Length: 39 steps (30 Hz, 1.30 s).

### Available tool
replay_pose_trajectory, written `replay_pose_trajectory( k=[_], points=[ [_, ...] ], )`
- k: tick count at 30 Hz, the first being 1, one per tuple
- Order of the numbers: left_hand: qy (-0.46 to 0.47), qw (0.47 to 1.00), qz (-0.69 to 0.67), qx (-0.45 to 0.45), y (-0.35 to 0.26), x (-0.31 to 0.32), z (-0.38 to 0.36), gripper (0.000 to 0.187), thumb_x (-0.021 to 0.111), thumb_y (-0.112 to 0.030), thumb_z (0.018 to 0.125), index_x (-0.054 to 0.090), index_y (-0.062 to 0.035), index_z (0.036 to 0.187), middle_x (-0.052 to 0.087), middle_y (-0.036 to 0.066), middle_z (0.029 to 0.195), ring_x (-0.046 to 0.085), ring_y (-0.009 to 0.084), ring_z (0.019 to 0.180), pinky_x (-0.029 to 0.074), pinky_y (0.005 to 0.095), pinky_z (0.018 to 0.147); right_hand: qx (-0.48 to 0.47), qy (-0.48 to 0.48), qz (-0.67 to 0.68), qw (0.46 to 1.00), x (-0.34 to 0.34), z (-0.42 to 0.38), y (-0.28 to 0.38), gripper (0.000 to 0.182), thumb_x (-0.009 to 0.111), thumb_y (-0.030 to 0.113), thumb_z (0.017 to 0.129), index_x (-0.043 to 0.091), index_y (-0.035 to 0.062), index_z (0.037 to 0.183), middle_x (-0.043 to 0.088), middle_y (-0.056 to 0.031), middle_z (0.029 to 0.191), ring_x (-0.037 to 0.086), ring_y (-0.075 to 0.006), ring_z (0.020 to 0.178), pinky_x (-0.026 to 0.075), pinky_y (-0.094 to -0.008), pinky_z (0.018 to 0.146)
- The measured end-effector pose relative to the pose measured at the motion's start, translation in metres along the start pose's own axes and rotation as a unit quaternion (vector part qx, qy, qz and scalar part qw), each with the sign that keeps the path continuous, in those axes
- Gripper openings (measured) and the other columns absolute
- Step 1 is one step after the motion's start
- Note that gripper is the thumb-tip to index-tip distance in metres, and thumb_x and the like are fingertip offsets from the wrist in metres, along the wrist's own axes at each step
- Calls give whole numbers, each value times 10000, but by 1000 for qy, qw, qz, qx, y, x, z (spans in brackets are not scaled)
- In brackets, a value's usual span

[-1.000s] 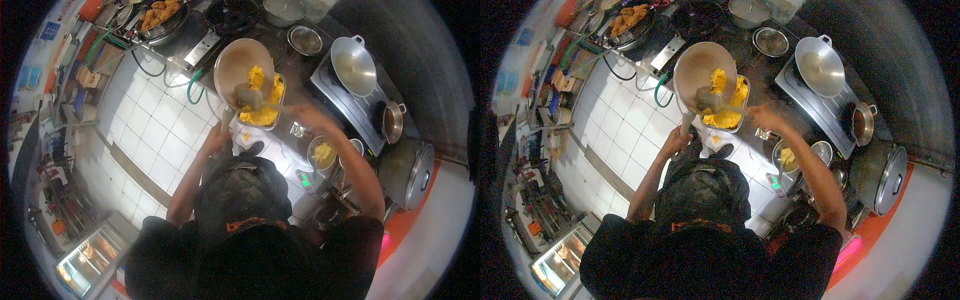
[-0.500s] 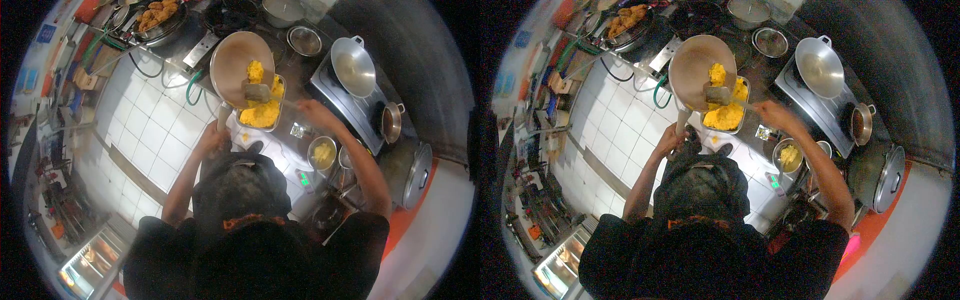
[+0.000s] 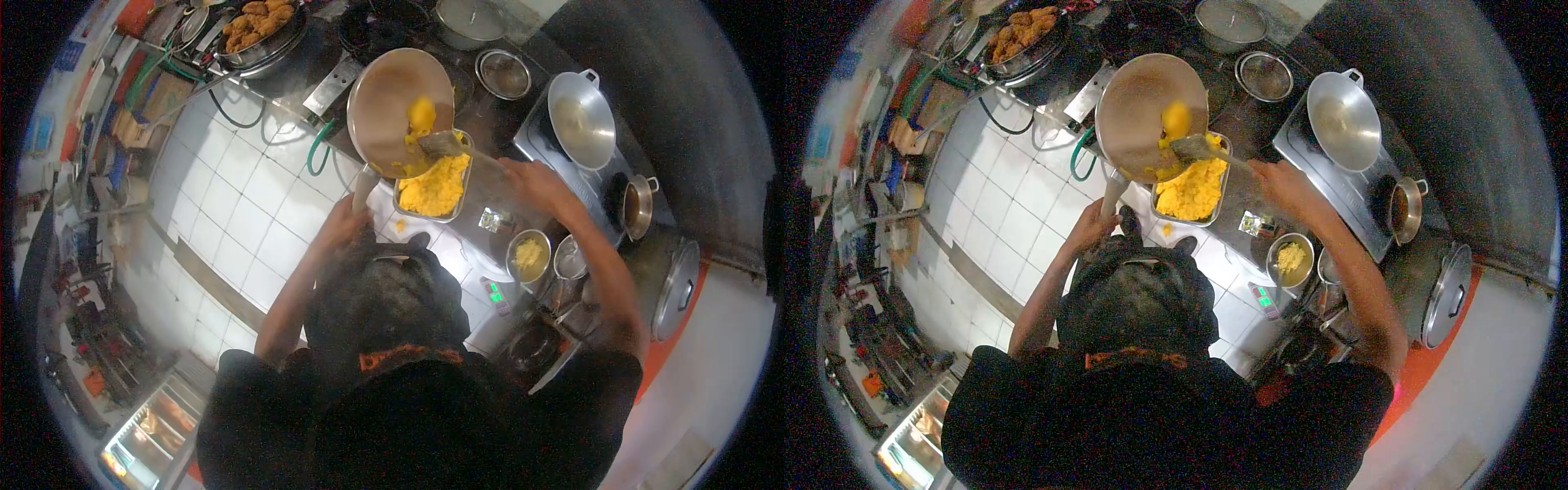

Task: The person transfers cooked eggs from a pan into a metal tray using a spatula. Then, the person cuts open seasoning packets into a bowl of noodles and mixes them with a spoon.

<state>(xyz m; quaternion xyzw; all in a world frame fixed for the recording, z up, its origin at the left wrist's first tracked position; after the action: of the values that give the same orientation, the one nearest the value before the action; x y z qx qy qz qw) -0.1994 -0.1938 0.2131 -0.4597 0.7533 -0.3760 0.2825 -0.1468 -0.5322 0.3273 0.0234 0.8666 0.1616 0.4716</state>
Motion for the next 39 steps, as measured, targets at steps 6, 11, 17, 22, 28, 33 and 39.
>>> replay_pose_trajectory(
  k=[6, 11, 17, 22, 28, 33, 39],
  points=[
    [5, 1000, 19, -25, -4, -4, 5, 283, 619, -207, 836, 499, -24, 1015, 495, -6, 707, 464, 87, 582, 390, 240, 482, 38, -28, 10, 999, 2, 11, 12, 351, 421, 279, 935, 585, 94, 1184, 632, -224, 1037, 582, -419, 982, 450, -486, 874],
    [16, 998, 37, -51, -2, -6, 9, 310, 628, -217, 828, 501, -20, 1031, 520, 11, 733, 502, 105, 612, 423, 255, 515, 49, -17, 35, 998, 11, 10, 12, 373, 380, 287, 941, 605, 100, 1173, 633, -222, 1044, 577, -411, 1006, 443, -486, 895],
    [-2, 999, 28, 27, 13, -10, 27, 328, 596, -141, 832, 495, 28, 1095, 554, 78, 722, 530, 168, 545, 428, 317, 469, 75, -4, 11, 997, 25, 32, 1, 348, 425, 223, 908, 628, 98, 1162, 646, -237, 978, 614, -405, 937, 469, -472, 866],
    [-2, 995, 51, 80, 9, -12, 28, 305, 600, -154, 824, 503, 30, 1048, 564, 105, 725, 548, 190, 569, 441, 337, 510, 42, 63, 193, 978, 33, 35, 21, 307, 478, 275, 902, 622, 5, 891, 596, -162, 625, 597, -306, 571, 498, -447, 578],
    [-11, 994, 94, 61, 30, -18, 26, 308, 613, -182, 817, 504, 25, 1018, 596, 149, 738, 597, 250, 622, 473, 386, 590, 127, 168, 388, 897, 52, 33, 33, 244, 508, 271, 917, 587, 85, 780, 432, 46, 512, 334, -51, 363, 256, -233, 327],
    [-51, 981, 155, 104, 31, -26, 21, 291, 619, -186, 812, 518, 13, 1000, 608, 170, 749, 610, 259, 635, 479, 387, 604, 158, 236, 532, 798, 81, 35, 38, 237, 512, 280, 931, 554, 95, 789, 354, 75, 500, 271, -34, 354, 220, -222, 310],
    [-25, 996, 84, 22, 29, -25, 10, 318, 646, -192, 819, 500, 2, 1024, 519, 32, 729, 498, 138, 677, 425, 310, 611, 172, 287, 678, 654, 107, 31, 42, 205, 495, 285, 961, 497, 111, 853, 334, 87, 507, 274, -25, 355, 208, -195, 297]
  ],
)
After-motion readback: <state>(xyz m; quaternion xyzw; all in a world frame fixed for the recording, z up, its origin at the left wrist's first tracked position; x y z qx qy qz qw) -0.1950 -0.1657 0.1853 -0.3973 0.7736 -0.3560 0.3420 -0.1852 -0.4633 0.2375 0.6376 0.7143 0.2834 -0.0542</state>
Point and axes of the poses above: each hand's wrist, its own z-axis towards the middle knuckle, its own x-axis out of the palm, y = z × x, the point moved 9 cm from there along z, towards the middle knuckle
